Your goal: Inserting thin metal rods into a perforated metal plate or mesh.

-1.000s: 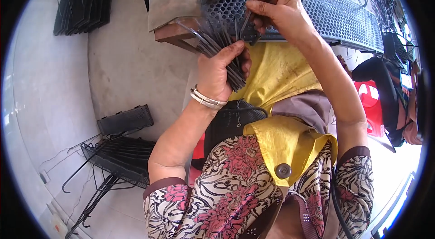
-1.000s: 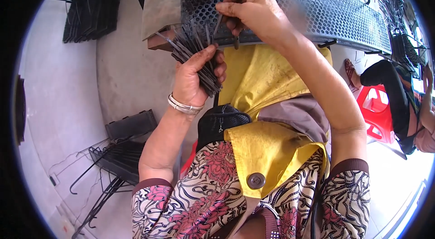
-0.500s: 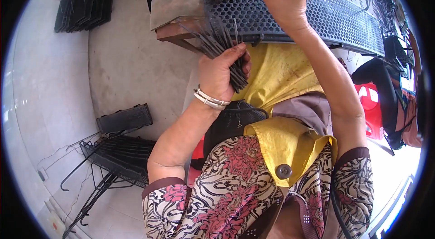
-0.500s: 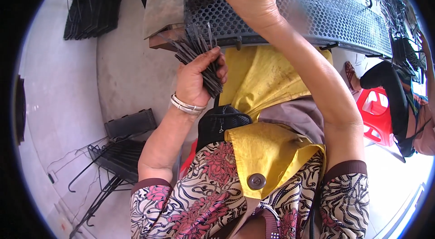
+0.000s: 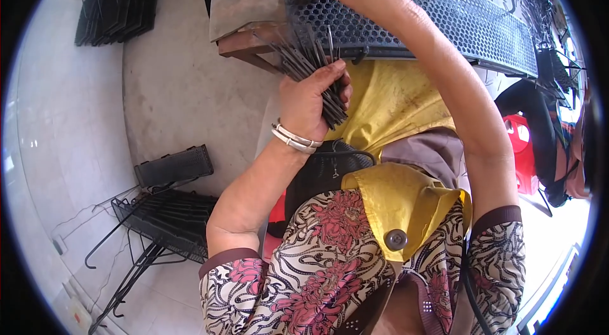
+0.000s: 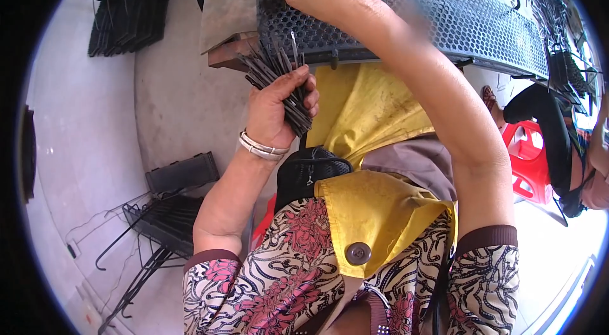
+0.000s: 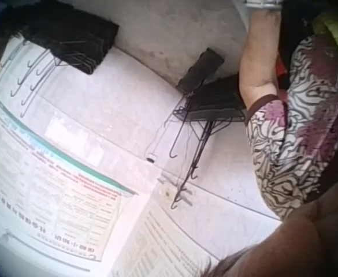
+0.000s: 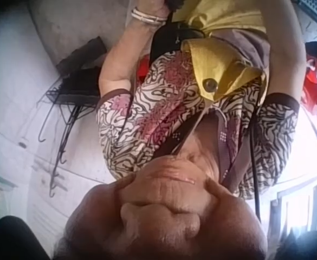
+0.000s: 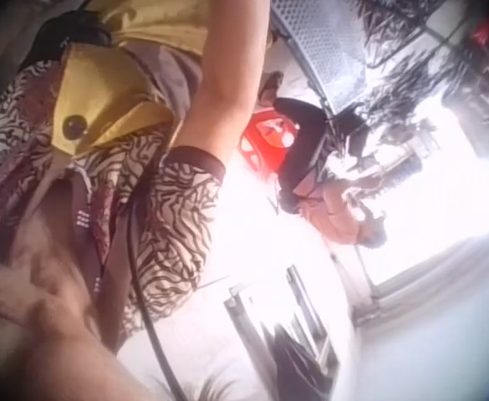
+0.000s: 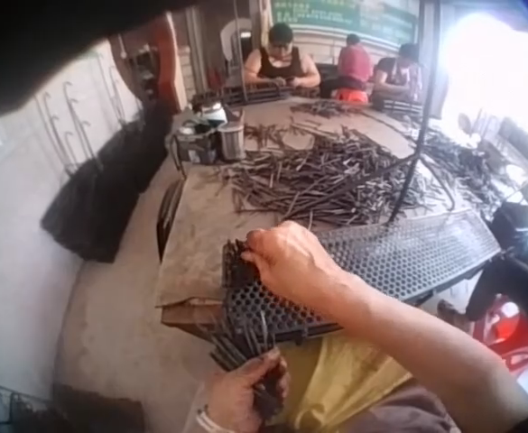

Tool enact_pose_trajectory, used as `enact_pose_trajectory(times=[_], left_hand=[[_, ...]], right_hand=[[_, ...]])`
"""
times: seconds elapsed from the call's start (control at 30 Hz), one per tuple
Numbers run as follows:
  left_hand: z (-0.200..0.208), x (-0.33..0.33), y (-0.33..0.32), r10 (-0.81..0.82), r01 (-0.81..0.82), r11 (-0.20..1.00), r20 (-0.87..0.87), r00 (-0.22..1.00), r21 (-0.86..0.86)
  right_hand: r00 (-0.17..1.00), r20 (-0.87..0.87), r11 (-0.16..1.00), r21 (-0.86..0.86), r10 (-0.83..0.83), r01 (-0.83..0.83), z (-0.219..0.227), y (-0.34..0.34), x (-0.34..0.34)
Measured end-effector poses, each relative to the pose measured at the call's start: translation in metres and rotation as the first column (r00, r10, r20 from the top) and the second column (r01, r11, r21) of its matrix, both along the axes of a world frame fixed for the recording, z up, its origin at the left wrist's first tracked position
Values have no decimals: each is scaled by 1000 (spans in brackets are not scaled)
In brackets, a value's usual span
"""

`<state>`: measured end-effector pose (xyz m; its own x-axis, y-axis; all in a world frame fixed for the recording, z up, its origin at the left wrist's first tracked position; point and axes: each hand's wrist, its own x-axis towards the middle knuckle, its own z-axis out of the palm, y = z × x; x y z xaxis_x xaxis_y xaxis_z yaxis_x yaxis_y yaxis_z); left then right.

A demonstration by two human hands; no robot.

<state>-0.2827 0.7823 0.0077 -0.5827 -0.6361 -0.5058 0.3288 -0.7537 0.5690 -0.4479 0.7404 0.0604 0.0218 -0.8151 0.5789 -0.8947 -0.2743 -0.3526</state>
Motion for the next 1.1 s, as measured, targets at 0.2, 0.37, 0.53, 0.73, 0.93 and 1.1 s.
enact_pose_trajectory(times=[0.2,0.37,0.53,0.73,0.93,1.1], left_hand=[[1,1,0,-12,12,1000,-11,1000,18],[3,-1,-1,-26,26,1000,7,1000,-11],[2,-2,-2,-37,37,999,-4,999,17],[7,4,-2,-81,79,997,-52,995,-25],[4,2,-2,-110,108,993,-61,992,-41],[1,3,-1,-78,78,997,-41,996,-16]], right_hand=[[980,-20,980,-2,200,-200,-11,-1,-8],[1000,-10,1000,6,20,-20,-27,2,1],[997,74,982,187,-23,9,-19,18,3],[714,656,767,582,-244,-272,-6,52,18],[541,780,875,460,-314,-155,3,54,6],[558,808,982,153,-186,107,-4,37,-6]])
